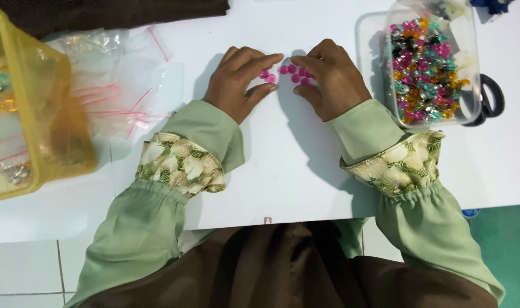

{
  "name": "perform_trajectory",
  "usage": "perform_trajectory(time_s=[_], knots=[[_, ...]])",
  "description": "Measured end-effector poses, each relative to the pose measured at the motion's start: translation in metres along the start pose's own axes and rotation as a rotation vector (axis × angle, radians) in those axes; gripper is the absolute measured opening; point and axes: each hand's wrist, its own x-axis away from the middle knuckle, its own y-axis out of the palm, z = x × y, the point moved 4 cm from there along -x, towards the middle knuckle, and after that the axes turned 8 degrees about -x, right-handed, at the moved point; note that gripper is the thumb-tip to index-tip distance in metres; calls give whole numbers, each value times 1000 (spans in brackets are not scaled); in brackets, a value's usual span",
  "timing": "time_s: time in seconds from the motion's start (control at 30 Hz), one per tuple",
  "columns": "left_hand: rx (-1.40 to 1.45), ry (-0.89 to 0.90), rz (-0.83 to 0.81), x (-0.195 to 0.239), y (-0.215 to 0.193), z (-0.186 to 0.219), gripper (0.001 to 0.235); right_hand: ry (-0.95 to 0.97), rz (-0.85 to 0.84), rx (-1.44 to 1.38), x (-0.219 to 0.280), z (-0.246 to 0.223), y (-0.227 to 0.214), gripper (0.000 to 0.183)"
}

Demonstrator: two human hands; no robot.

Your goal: The person sorts colorful buttons from a container onto a white table, arranging them by color. They then place groups of pink, yellow, and silver buttons into small clear plastic bags, sealing each bag before moving to the next color.

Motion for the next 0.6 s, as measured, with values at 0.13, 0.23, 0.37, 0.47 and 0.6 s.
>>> perform_trajectory(time_s=[0.13, 0.23, 0.37, 0.47, 0.6], knots=[[28, -32, -14, 3, 9, -6, 53, -29, -27, -41, -13, -10, 6, 33], [39, -46, 13, 3, 9, -8, 56, -117, -4, -65, -16, -18, 6, 32], [64, -8, 54, 8, 7, -8, 58, -90, 35, 53, -11, -15, 9, 39], [-40, 9, 84, 14, 9, -6, 67, -96, 69, 159, -8, -18, 8, 44], [-285, 52, -1, 28, 11, 9, 80, -100, 40, 129, -10, -31, 3, 45]])
